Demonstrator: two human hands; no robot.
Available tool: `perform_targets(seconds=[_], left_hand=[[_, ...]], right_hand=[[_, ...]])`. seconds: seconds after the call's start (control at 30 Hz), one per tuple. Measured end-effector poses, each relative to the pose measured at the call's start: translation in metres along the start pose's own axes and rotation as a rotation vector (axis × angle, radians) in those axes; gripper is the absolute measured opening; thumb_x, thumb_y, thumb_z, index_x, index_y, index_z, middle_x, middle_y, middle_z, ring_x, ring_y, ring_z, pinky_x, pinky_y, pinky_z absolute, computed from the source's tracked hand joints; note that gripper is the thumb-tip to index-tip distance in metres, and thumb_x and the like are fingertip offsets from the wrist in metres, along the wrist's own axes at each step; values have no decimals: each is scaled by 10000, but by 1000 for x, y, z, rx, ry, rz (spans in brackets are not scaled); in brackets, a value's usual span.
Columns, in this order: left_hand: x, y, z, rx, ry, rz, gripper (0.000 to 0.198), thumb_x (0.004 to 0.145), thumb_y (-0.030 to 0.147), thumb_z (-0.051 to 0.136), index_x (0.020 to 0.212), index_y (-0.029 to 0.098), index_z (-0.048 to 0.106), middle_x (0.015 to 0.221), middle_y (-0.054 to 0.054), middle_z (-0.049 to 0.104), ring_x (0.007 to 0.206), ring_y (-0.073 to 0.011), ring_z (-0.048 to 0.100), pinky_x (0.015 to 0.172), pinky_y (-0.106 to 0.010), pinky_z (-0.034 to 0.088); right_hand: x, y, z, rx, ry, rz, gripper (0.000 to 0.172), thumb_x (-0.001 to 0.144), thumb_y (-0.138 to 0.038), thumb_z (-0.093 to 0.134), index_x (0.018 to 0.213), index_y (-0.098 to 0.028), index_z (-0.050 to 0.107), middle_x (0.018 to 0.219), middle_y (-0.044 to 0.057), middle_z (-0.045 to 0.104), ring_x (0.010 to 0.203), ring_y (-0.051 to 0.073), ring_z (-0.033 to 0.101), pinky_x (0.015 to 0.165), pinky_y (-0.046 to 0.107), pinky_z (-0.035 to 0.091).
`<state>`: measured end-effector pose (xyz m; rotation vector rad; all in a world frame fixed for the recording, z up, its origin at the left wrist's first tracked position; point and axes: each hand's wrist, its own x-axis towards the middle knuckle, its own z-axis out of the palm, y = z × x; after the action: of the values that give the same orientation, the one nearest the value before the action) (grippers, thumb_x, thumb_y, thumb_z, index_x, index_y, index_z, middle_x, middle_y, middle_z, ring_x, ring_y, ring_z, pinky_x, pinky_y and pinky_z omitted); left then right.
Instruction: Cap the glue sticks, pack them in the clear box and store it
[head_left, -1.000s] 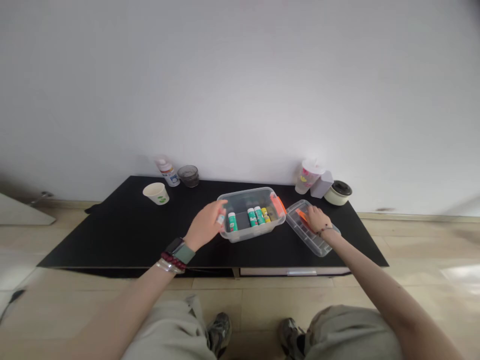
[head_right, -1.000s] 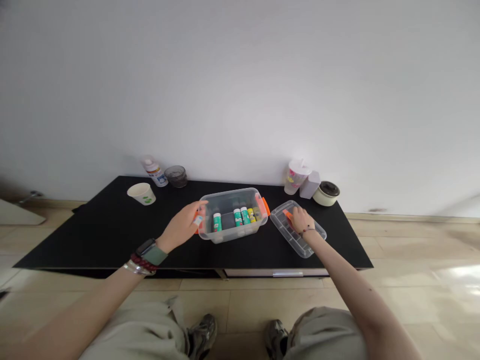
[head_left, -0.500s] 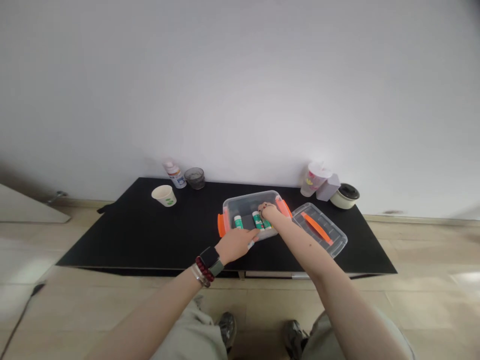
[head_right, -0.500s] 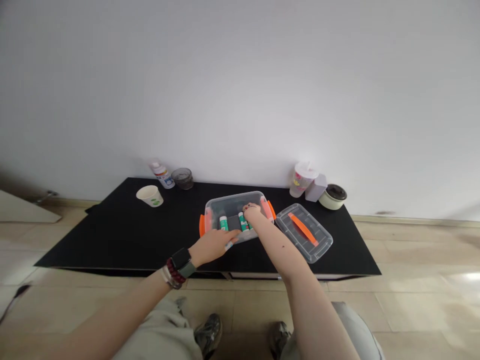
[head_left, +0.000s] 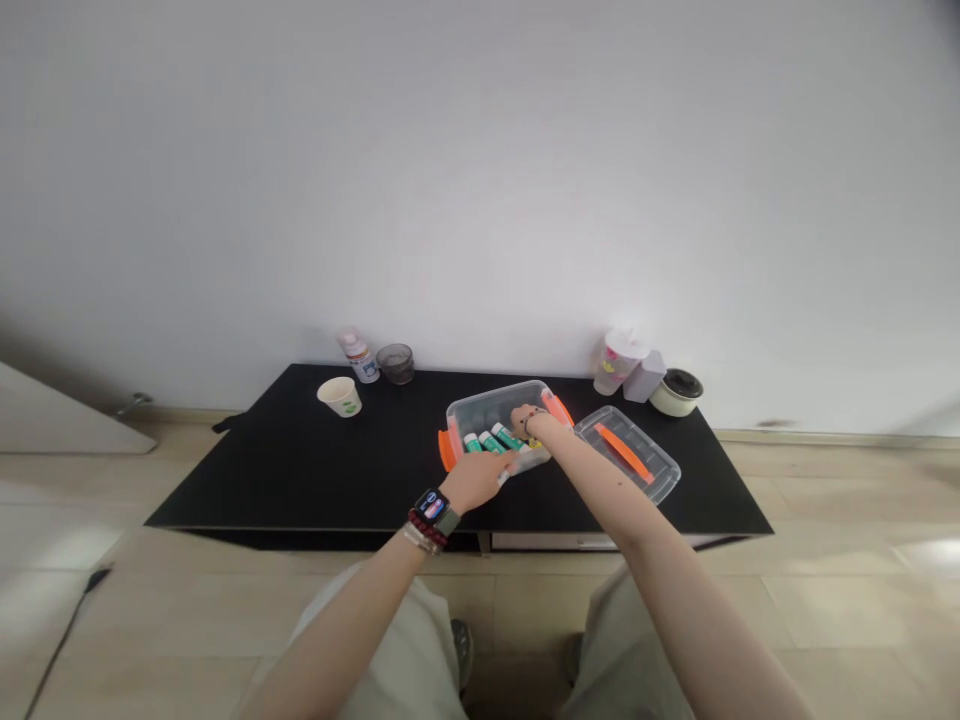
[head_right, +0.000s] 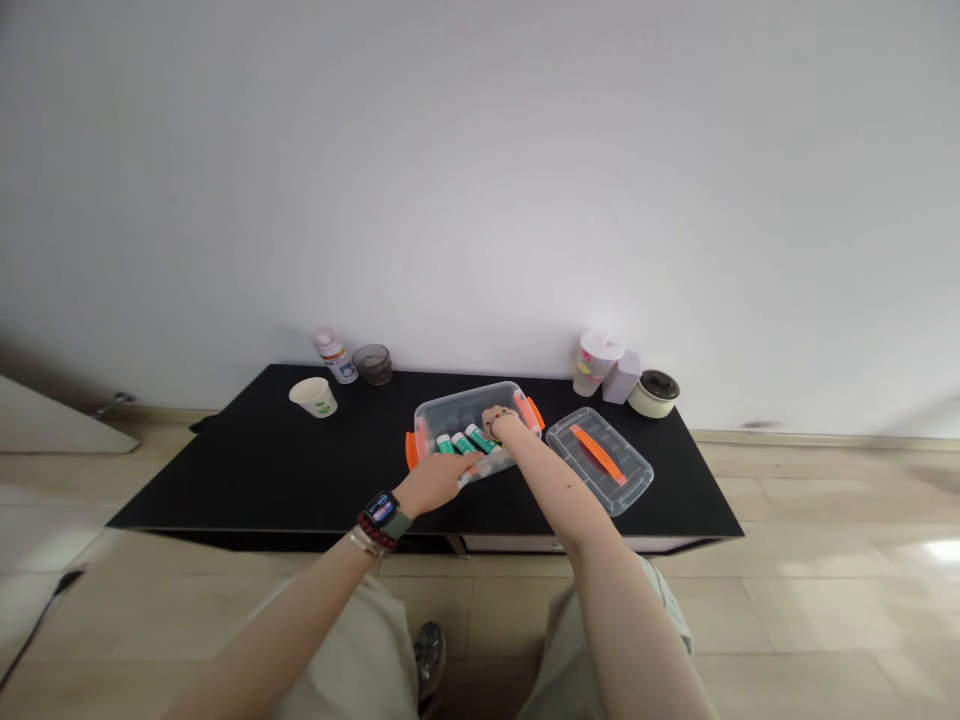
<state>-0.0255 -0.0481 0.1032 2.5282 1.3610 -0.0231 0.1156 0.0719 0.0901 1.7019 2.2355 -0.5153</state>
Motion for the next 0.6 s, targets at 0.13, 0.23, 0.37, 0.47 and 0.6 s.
perform_targets(seconds=[0.13, 0.23, 0.37, 0.47, 0.6], left_hand=[[-4, 5, 4, -26, 37, -46, 407, 993, 261, 390, 1359, 229, 563, 1061, -149, 718, 927, -282, 683, 815, -429, 513], [-4, 5, 8, -35, 57, -46, 406, 993, 274, 390, 1352, 221, 571, 1062, -150, 719, 930, -274, 680, 824, -425, 511], [-2, 1, 9, -24, 66, -15, 410, 997, 279, 384, 1357, 218, 568, 1067, -155, 719, 953, -276, 674, 854, -442, 503], [1, -2, 5, 7, 63, -34, 424, 999, 277, 378, 1376, 211, 558, 1107, -174, 712, 979, -298, 673, 867, -467, 498], [8, -12, 1, 14, 73, -128, 429, 1010, 278, 348, 1390, 216, 539, 1144, -167, 707, 995, -309, 677, 845, -462, 510]], right_hand=[[-1, -9, 9, 7, -3, -10, 335, 635, -155, 817, 948, -94, 713, 1111, 195, 721, 1024, 311, 686, 854, 381, 551], [-2, -16, 13, 31, 34, -31, 382, 527, -137, 872, 857, -90, 685, 1062, 184, 720, 1003, 306, 680, 814, 351, 549], [-14, -13, 8, 91, 148, -75, 235, 706, -175, 791, 857, -95, 630, 938, 140, 712, 899, 240, 684, 766, 298, 514], [-29, 2, -7, 149, 279, -113, 269, 902, -284, 627, 1081, -93, 567, 1000, 137, 695, 922, 209, 665, 793, 284, 487], [-64, 36, -34, 462, 512, -232, 377, 963, -388, 530, 1240, -136, 480, 1022, 93, 682, 901, 187, 655, 810, 296, 504]])
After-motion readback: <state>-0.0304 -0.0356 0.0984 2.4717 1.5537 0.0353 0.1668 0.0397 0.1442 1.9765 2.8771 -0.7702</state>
